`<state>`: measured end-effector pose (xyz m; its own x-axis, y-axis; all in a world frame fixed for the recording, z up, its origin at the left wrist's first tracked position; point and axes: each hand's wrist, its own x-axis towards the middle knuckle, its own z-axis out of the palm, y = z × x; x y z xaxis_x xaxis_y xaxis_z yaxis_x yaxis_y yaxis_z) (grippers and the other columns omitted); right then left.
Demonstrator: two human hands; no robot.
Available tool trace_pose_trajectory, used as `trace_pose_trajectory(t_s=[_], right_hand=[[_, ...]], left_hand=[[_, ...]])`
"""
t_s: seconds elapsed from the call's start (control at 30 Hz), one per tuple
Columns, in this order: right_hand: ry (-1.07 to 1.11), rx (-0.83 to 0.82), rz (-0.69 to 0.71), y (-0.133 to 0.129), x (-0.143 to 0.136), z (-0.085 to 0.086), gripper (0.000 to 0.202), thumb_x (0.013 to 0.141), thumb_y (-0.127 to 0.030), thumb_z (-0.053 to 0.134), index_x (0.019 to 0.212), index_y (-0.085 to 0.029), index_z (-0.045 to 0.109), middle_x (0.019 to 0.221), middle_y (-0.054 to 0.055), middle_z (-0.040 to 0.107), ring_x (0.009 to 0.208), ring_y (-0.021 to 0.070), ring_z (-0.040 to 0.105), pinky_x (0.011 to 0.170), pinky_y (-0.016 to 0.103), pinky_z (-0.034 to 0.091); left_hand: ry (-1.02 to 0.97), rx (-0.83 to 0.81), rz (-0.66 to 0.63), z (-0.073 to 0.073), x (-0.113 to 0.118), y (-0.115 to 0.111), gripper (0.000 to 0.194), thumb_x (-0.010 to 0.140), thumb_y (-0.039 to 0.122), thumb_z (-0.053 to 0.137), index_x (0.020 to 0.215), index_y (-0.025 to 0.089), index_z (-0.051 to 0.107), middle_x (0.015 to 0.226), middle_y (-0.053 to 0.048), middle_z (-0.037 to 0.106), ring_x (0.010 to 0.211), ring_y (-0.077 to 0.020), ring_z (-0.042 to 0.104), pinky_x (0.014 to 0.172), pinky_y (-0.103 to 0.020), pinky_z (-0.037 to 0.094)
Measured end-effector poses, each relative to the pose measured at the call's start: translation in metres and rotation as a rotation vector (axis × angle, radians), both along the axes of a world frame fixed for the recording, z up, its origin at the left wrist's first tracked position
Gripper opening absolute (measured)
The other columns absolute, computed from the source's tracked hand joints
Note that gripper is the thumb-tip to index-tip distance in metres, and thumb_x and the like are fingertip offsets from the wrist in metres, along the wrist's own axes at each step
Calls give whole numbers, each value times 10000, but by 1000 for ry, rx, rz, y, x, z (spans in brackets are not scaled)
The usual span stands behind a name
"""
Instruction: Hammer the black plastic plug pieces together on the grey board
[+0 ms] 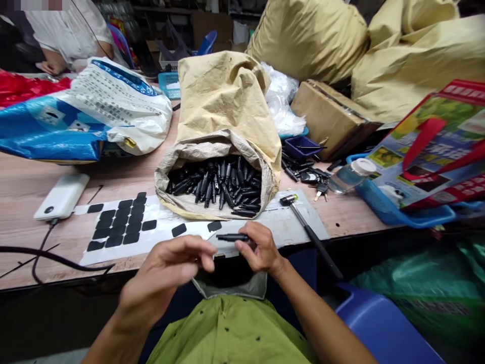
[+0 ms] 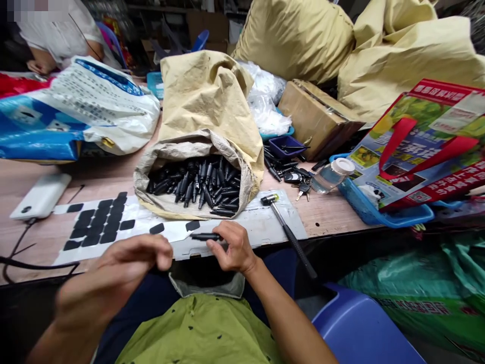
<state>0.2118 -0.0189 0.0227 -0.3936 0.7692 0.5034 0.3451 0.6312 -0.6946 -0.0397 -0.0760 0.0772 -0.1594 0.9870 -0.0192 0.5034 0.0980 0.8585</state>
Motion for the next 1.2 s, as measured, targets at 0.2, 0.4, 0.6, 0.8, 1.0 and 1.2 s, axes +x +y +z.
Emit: trace_pose_trajectory(t_s=[0.2, 0.4, 0.6, 0.8, 1.0, 1.2], right_hand=[[-316, -131, 129, -59, 8, -6, 121, 904, -328, 621, 932, -211, 624, 740, 22, 627, 689, 189, 581, 654, 314, 367], [-536, -388, -185, -80, 9, -44, 57, 919, -280, 616, 902, -227, 623, 683, -10, 659, 587, 160, 603, 557, 277, 295], [-465, -294, -136, -74, 9, -24, 147, 913, -324, 650, 1022, -226, 662, 723, -3, 661, 649, 170, 615, 608, 281, 395], [-353, -30, -569, -38, 70, 14, 224, 973, -335, 571, 1130, -222, 685, 914, 73, 677, 877, 230, 630, 846, 368, 489], [-706, -107, -900, -3, 123, 0, 357, 931, -441, 587, 1172, -195, 682, 1008, 106, 645, 949, 283, 596, 810, 398, 471], [-608, -236, -919, 0, 137, -15, 233, 951, -384, 503, 991, -214, 656, 979, 79, 653, 893, 244, 601, 735, 357, 437]], left_hand=[[84, -2, 56, -18, 2, 44, 425, 798, 502, 695, 1067, 180, 758, 709, -9, 697, 670, -167, 628, 648, -268, 507], [308, -38, 117, -31, 7, 82, 300, 843, 465, 653, 1002, 225, 735, 767, 9, 689, 708, -173, 626, 665, -270, 453], [619, 58, 168, -33, 34, 118, 253, 880, 448, 649, 992, 244, 747, 942, -35, 707, 871, -225, 666, 677, -297, 427], [709, 10, 190, -39, 44, 130, 281, 901, 451, 639, 1045, 244, 762, 1043, -67, 712, 927, -266, 678, 706, -327, 445], [700, -28, 130, -41, 35, 125, 251, 903, 427, 640, 1052, 251, 740, 1095, -56, 717, 960, -258, 681, 704, -317, 450], [684, -23, 123, -37, 27, 112, 217, 927, 388, 621, 1068, 246, 705, 1100, -57, 708, 983, -258, 676, 727, -316, 463]])
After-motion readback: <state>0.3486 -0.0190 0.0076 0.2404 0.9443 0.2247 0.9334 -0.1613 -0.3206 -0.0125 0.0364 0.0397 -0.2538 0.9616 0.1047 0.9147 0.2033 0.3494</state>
